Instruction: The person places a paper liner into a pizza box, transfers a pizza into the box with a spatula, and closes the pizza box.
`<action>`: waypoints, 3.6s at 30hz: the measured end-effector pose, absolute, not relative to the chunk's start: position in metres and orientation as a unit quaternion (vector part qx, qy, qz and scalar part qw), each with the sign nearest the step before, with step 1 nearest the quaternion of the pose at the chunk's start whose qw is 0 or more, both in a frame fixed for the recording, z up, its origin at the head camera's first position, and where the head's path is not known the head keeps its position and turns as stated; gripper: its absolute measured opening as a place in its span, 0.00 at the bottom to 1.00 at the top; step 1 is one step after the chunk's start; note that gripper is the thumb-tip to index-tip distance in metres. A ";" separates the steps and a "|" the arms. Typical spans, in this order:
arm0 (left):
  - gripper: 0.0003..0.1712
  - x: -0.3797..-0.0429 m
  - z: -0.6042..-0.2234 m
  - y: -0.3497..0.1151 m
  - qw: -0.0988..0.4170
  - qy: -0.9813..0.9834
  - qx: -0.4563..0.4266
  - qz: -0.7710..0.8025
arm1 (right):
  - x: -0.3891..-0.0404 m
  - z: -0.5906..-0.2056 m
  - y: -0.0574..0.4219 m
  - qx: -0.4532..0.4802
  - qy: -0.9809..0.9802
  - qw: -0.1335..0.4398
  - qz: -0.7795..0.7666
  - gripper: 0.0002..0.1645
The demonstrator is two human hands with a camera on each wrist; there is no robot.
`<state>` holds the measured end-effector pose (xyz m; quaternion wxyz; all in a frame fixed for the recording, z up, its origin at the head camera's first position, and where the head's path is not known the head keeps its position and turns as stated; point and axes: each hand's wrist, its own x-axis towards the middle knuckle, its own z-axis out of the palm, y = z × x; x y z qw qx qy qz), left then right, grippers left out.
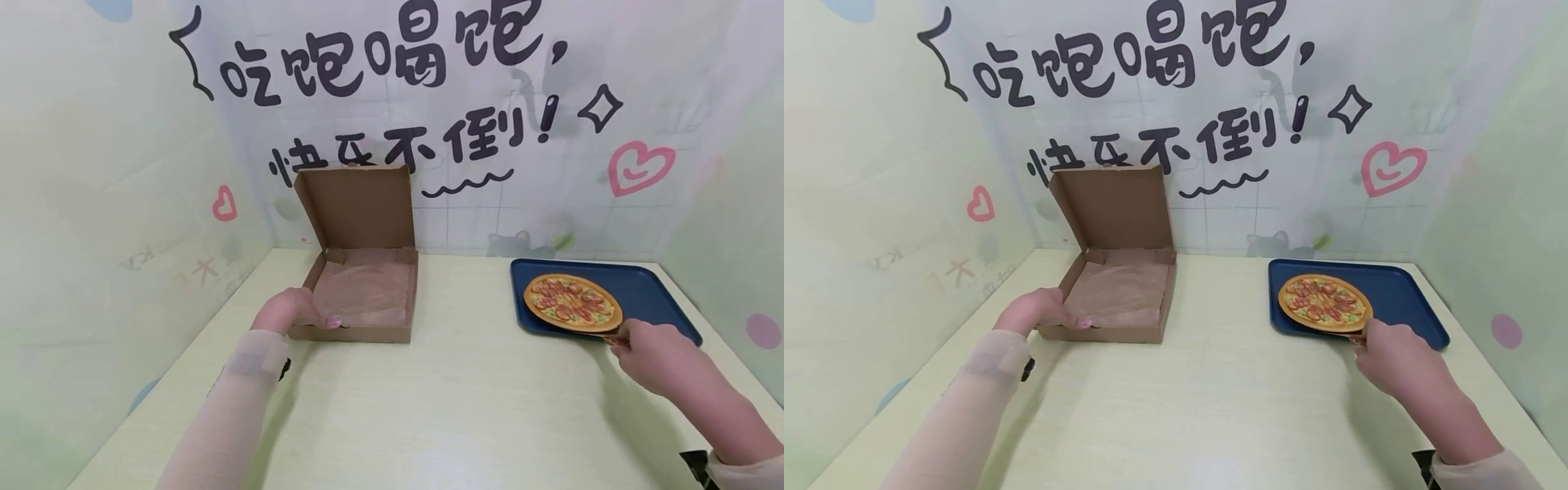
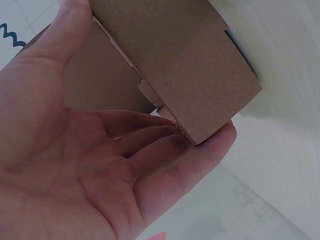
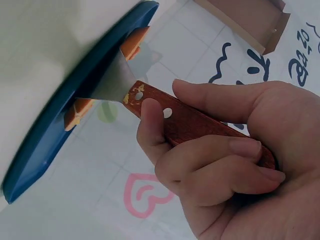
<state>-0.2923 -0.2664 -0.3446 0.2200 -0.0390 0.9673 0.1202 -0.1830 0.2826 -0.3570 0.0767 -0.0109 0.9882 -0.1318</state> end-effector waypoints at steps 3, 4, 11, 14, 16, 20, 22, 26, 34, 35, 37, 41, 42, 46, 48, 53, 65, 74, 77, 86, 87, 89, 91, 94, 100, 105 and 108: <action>0.60 -0.292 -0.345 -0.268 0.222 0.967 -0.039 0.119 | -0.182 -0.359 0.285 -0.012 0.989 0.056 -0.134 0.22; 0.60 -0.292 -0.345 -0.268 0.223 0.967 -0.040 0.121 | -0.182 -0.359 0.285 -0.011 0.990 0.049 -0.134 0.22; 0.61 -0.292 -0.344 -0.267 0.222 0.967 -0.037 0.121 | -0.175 -0.362 0.292 -0.019 0.992 -0.003 -0.125 0.20; 0.62 -0.291 -0.344 -0.265 0.220 0.967 -0.036 0.123 | -0.173 -0.361 0.294 -0.025 0.993 -0.021 -0.117 0.19; 0.61 -0.291 -0.344 -0.265 0.220 0.967 -0.037 0.126 | -0.172 -0.359 0.295 -0.028 0.993 -0.030 -0.114 0.18; 0.59 -0.290 -0.344 -0.266 0.221 0.965 -0.044 0.132 | -0.171 -0.350 0.294 -0.044 0.992 -0.047 -0.109 0.17; 0.59 -0.290 -0.344 -0.267 0.220 0.965 -0.045 0.132 | -0.170 -0.346 0.294 -0.052 0.992 -0.050 -0.107 0.17; 0.59 -0.290 -0.344 -0.268 0.219 0.966 -0.042 0.132 | -0.169 -0.336 0.290 -0.055 0.992 -0.055 -0.101 0.17; 0.57 -0.290 -0.344 -0.268 0.217 0.966 -0.041 0.134 | -0.162 -0.326 0.281 -0.064 0.991 -0.065 -0.100 0.16; 0.57 -0.290 -0.344 -0.268 0.216 0.966 -0.039 0.134 | -0.162 -0.325 0.281 -0.064 0.991 -0.065 -0.100 0.16; 0.57 -0.290 -0.345 -0.268 0.216 0.966 -0.041 0.137 | -0.162 -0.324 0.279 -0.066 0.990 -0.068 -0.101 0.16; 0.56 -0.291 -0.345 -0.268 0.218 0.965 -0.046 0.140 | -0.162 -0.321 0.274 -0.073 0.989 -0.071 -0.103 0.15; 0.56 -0.291 -0.345 -0.268 0.218 0.965 -0.046 0.138 | -0.161 -0.320 0.273 -0.074 0.989 -0.073 -0.103 0.15; 0.56 -0.290 -0.344 -0.267 0.220 0.965 -0.049 0.138 | -0.161 -0.316 0.266 -0.078 0.989 -0.073 -0.105 0.15; 0.56 -0.289 -0.343 -0.267 0.220 0.965 -0.048 0.135 | -0.161 -0.313 0.262 -0.081 0.988 -0.074 -0.107 0.15; 0.58 -0.288 -0.342 -0.266 0.218 0.966 -0.045 0.128 | -0.163 -0.306 0.252 -0.100 0.984 -0.087 -0.117 0.14; 0.61 -0.288 -0.341 -0.266 0.221 0.966 -0.040 0.126 | -0.176 -0.270 0.214 -0.141 0.977 -0.097 -0.128 0.12; 0.58 -0.289 -0.341 -0.265 0.218 0.966 -0.037 0.133 | -0.192 -0.245 0.173 -0.165 0.974 -0.077 -0.135 0.13; 0.57 -0.290 -0.340 -0.265 0.219 0.965 -0.037 0.136 | -0.198 -0.239 0.159 -0.174 0.972 -0.075 -0.141 0.13; 0.55 -0.288 -0.341 -0.266 0.213 0.968 -0.035 0.130 | -0.223 -0.230 0.118 -0.209 0.964 -0.064 -0.150 0.11; 0.55 -0.289 -0.342 -0.266 0.213 0.968 -0.036 0.131 | -0.227 -0.231 0.114 -0.213 0.963 -0.063 -0.152 0.12; 0.53 -0.288 -0.342 -0.267 0.214 0.967 -0.040 0.136 | -0.235 -0.231 0.103 -0.220 0.962 -0.061 -0.152 0.12; 0.54 -0.288 -0.343 -0.269 0.214 0.966 -0.042 0.138 | -0.242 -0.233 0.092 -0.224 0.960 -0.057 -0.155 0.11; 0.56 -0.286 -0.342 -0.270 0.217 0.964 -0.043 0.145 | -0.252 -0.238 0.075 -0.240 0.957 -0.056 -0.154 0.11; 0.54 -0.284 -0.343 -0.270 0.214 0.963 -0.032 0.158 | -0.264 -0.253 0.043 -0.262 0.953 -0.040 -0.149 0.10; 0.52 -0.287 -0.345 -0.268 0.207 0.966 -0.034 0.151 | -0.273 -0.265 0.019 -0.264 0.955 -0.026 -0.135 0.09; 0.54 -0.289 -0.347 -0.268 0.211 0.968 -0.030 0.132 | -0.278 -0.272 0.006 -0.261 0.957 -0.011 -0.123 0.11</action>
